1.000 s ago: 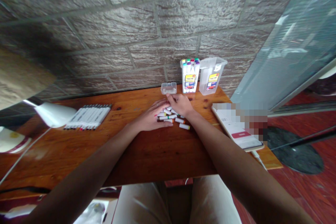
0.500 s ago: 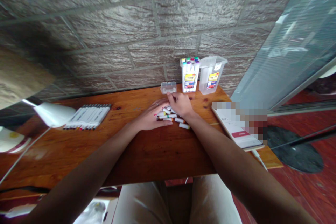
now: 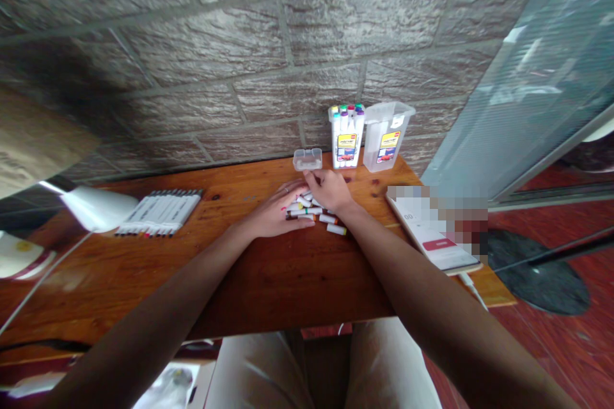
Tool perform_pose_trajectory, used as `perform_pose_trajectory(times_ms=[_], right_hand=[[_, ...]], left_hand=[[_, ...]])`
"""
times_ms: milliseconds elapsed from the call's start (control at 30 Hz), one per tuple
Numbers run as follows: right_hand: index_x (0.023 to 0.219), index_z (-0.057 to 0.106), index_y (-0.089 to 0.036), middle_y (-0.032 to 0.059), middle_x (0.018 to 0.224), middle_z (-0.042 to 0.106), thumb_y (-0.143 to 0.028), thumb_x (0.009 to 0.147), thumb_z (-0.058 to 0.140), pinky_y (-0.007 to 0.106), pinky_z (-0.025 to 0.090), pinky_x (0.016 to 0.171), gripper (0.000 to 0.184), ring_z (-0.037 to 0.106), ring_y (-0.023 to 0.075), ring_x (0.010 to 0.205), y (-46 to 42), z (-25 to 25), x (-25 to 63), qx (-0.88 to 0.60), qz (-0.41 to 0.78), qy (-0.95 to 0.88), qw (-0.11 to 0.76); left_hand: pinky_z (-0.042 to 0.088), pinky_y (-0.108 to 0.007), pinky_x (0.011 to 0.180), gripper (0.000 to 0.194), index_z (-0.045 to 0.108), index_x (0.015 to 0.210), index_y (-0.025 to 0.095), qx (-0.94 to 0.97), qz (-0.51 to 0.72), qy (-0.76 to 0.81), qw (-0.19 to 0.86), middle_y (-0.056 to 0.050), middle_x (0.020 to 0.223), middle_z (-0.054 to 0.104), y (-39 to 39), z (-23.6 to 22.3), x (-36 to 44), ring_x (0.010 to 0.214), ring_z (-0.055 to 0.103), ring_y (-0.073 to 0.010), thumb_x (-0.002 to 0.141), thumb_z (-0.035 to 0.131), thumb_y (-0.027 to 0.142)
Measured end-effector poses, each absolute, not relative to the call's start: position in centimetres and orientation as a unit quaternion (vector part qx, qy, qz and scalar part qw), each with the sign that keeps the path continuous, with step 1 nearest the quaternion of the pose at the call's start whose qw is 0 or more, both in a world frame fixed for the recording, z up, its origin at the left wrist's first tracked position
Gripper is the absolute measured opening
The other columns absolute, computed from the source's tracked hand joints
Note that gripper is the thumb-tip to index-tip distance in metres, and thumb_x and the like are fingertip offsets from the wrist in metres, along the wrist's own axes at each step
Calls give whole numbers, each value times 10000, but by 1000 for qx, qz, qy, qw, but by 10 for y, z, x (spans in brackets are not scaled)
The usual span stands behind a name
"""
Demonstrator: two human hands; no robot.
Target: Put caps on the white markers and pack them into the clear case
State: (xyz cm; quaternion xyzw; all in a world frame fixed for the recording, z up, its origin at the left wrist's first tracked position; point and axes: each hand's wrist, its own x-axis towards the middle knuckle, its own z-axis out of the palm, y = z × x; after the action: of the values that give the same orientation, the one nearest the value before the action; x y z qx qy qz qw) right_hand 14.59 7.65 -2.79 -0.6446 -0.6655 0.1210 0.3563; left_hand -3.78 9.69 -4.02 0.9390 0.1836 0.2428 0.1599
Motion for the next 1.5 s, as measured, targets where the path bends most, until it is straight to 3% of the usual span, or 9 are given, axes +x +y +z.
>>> perform_pose_trajectory(times_ms=[1500], right_hand=[[664, 651, -185, 51, 688, 692, -449, 984, 431, 265, 329, 590, 469, 599, 166, 654, 77, -28, 147, -660, 118, -668, 324]], left_hand=[[350, -488, 1169, 722, 444, 1413, 216, 938, 237, 192, 161, -142, 1470, 487, 97, -39, -38, 1388, 428, -303, 835, 653, 596]])
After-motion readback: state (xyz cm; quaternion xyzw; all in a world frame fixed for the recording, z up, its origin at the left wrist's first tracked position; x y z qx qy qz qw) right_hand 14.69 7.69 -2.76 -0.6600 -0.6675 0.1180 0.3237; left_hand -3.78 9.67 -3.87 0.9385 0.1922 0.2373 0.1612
